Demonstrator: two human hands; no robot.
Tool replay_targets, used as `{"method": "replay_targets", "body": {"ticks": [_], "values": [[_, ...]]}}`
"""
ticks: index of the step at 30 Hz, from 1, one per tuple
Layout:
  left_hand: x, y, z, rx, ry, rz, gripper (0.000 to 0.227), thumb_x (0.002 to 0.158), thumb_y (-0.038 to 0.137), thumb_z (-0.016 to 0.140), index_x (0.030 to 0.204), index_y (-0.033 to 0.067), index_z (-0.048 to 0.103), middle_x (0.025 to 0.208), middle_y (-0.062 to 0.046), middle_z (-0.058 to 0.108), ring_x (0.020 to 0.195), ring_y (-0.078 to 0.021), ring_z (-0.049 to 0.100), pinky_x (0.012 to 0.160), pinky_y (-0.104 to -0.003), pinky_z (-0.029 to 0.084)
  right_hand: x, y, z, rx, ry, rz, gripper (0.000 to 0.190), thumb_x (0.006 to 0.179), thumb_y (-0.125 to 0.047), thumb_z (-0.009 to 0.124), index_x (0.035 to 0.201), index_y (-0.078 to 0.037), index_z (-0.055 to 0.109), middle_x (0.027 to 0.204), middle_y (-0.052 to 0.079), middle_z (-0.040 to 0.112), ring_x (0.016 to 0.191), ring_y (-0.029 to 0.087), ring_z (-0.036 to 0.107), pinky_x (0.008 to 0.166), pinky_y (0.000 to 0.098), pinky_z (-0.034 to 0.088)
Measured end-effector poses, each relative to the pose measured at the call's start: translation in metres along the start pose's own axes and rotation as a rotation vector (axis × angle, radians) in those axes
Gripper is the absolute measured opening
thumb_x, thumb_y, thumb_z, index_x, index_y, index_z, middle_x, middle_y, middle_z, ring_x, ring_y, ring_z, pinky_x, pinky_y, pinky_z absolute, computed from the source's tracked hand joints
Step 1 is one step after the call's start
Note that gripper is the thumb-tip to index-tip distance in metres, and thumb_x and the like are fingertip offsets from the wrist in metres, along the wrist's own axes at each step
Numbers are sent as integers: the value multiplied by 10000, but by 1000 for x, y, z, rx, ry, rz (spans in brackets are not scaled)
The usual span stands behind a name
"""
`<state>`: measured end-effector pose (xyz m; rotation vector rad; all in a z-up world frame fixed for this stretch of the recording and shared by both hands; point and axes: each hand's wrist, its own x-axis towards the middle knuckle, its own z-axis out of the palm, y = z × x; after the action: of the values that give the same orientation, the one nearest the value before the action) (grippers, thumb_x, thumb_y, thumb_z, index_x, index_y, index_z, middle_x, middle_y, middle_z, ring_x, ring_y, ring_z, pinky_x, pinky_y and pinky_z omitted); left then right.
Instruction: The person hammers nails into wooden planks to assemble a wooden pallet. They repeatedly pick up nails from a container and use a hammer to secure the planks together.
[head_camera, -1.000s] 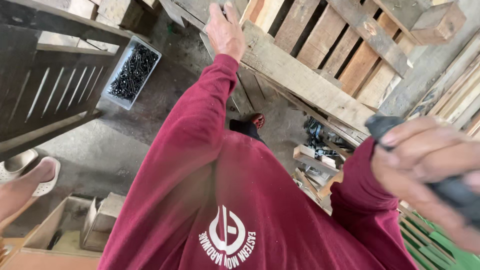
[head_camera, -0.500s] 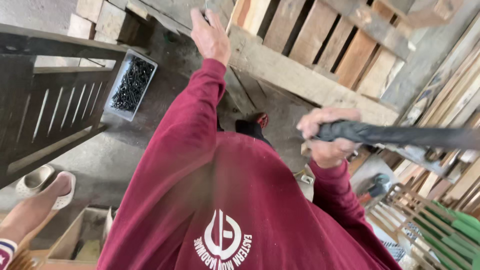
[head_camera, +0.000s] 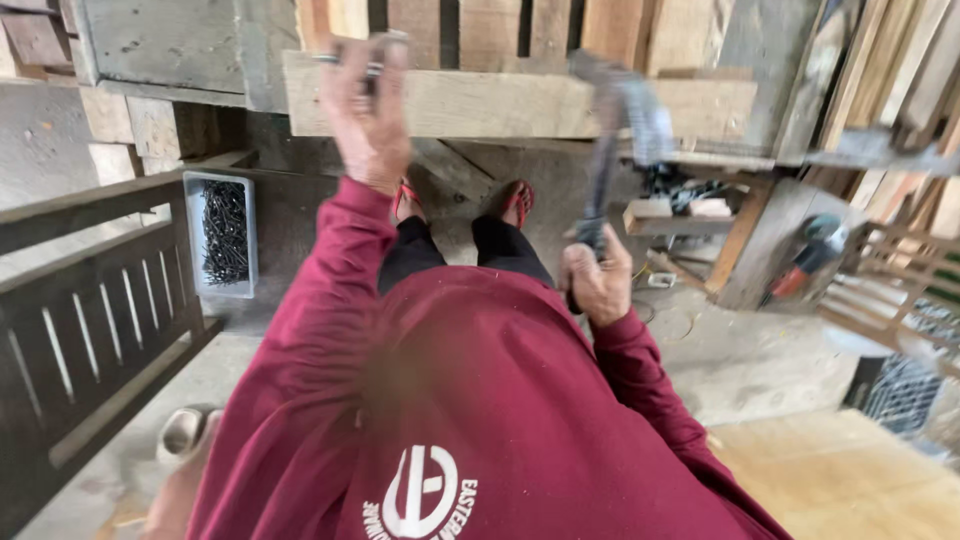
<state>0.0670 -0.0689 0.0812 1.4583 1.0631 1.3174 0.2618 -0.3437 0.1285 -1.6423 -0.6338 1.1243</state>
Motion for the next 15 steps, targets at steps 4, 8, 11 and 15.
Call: {"method": "replay_targets", "body": {"ticks": [4, 8, 11, 15], "values": [[-17, 22, 77, -18, -357, -78, 177, 988, 192, 754, 1089, 47, 765, 936, -30, 675, 806, -147, 631, 662, -282, 520, 25, 6, -45, 3, 157, 130, 198, 1057, -222, 589, 1007, -49, 508, 604, 18, 505, 438, 116, 489, 415, 274, 427], [-21, 12, 121, 169, -415, 153, 159, 991, 168, 771, 1097, 49, 765, 976, -90, 733, 808, -220, 709, 695, -336, 556, 10, -7, -68, 84, 240, 205, 218, 1048, -255, 599, 1021, -59, 509, 601, 17, 490, 437, 113, 478, 406, 274, 425], [-21, 5, 135, 320, -454, 218, 117, 980, 152, 780, 1079, 88, 781, 976, -93, 758, 790, -241, 727, 675, -350, 564, -8, -11, -70, 175, 187, 84, 260, 1043, -313, 600, 1058, -64, 524, 644, 9, 514, 459, 102, 488, 421, 261, 421], [-25, 9, 124, 288, -493, 244, 141, 976, 136, 781, 1110, 94, 770, 992, -104, 749, 830, -257, 731, 690, -356, 573, -14, 4, -65, 167, 45, -36, 302, 1050, -331, 575, 1119, -37, 559, 729, 23, 574, 544, 94, 511, 483, 250, 427]]}}
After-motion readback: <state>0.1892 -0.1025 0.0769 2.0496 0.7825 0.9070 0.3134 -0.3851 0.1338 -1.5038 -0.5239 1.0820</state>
